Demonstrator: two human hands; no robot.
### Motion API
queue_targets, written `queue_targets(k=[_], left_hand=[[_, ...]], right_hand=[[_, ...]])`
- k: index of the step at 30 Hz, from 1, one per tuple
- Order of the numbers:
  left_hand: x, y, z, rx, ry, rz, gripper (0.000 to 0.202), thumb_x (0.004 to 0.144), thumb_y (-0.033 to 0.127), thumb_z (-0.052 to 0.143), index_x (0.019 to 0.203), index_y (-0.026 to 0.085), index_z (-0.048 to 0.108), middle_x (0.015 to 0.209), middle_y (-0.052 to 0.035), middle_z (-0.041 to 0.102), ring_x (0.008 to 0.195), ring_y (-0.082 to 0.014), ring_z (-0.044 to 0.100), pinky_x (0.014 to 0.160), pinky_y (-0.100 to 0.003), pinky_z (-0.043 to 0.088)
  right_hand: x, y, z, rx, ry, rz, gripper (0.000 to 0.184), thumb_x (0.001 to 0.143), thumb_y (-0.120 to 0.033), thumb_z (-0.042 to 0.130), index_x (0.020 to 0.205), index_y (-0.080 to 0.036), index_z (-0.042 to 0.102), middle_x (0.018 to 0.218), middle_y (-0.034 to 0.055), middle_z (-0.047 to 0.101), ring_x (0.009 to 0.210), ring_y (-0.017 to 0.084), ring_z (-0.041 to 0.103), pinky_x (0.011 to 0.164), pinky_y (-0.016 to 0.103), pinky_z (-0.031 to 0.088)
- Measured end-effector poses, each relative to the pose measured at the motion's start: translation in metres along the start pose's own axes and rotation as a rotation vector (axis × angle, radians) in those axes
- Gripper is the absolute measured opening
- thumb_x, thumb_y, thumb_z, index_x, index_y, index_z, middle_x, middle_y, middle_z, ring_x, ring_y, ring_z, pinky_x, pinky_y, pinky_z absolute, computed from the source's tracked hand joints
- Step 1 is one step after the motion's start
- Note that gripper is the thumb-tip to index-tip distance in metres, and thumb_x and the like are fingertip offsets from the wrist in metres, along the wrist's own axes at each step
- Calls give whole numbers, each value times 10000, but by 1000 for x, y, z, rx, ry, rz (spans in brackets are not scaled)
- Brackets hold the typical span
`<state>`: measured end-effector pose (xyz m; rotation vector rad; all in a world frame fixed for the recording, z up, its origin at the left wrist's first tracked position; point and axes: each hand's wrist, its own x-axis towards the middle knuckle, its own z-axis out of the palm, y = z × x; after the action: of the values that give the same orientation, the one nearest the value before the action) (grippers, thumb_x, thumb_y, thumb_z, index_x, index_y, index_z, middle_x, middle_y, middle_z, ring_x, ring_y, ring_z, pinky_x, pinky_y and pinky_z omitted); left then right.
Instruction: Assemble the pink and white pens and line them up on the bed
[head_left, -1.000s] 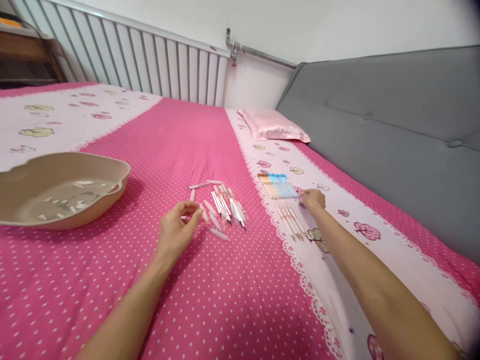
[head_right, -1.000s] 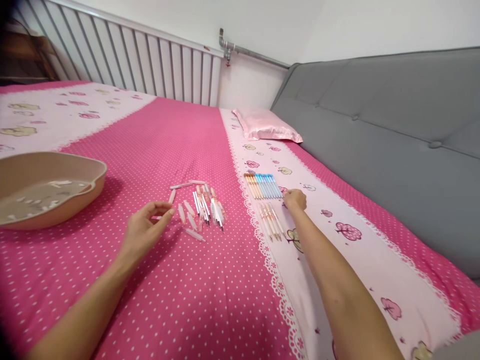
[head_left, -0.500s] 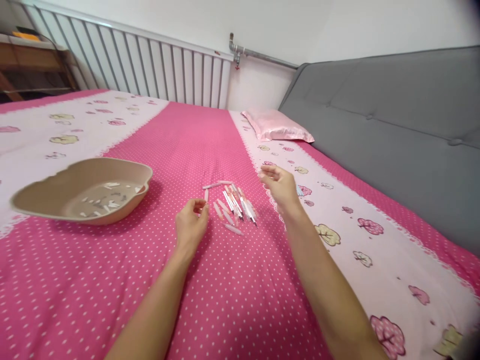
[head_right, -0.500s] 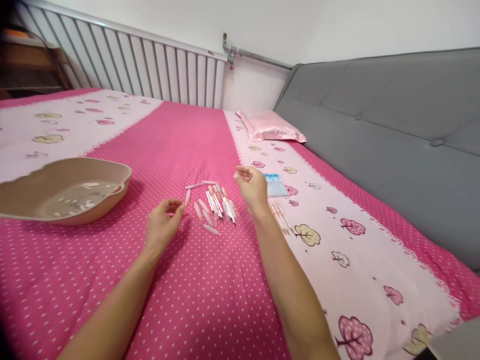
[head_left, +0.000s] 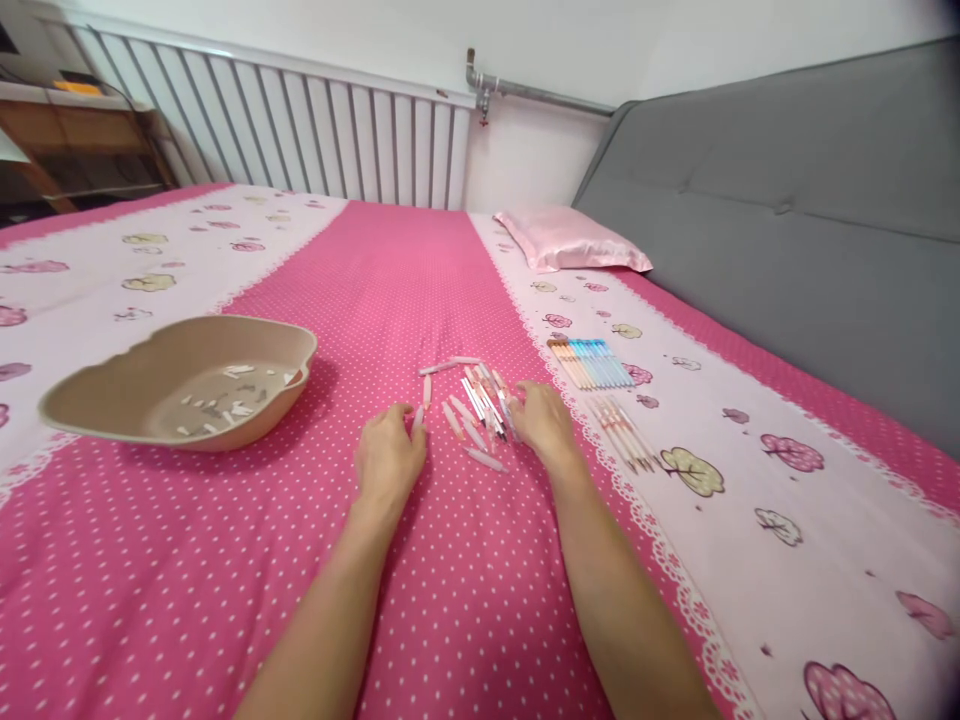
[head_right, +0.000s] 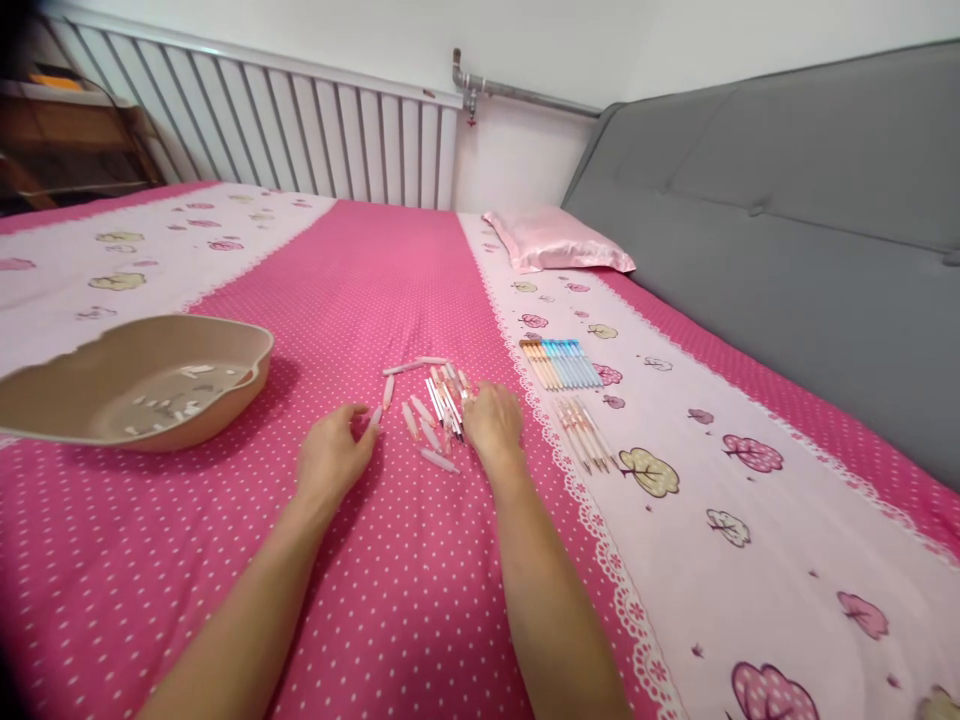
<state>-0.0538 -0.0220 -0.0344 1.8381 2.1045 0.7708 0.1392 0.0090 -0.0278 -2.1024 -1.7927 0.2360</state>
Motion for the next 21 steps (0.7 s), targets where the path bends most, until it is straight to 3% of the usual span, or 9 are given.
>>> queue_targets(k=[6,10,15,21], left_hand=[[2,-1,12,103,-59,33,385,797,314,513,1119,110,574,1027,-165,653,957,-287,615,779,-360,455],[4,-1,12,83,-87,8,401,786,267,538,1152,102,552,949,-137,670,900,-267,624,750,-338,450],[7,0,12,16,-142,27,374,763,243,542,1110,112,587,892,-116,678,813,-245,626,694,-323,447],[7,0,12,-40,-105,27,327,719,225,554,1033,156,614,822,-87,684,737,-224,632,642,-304,452]], right_hand=[[11,9,11,10,-133,3,481,841,-409,458,1171,-74,559,1144,212,617,1060,324,580,843,374,433],[13,8,17,42,-127,-7,495,828,-407,481,1201,-85,532,1179,196,603,1074,311,573,837,357,432],[12,7,19,72,-164,-67,424,817,-416,500,1112,-129,605,1108,158,647,1006,285,609,782,332,440],[13,6,20,78,-166,-44,362,827,-395,486,1057,-166,645,1033,117,689,927,254,643,723,302,440]])
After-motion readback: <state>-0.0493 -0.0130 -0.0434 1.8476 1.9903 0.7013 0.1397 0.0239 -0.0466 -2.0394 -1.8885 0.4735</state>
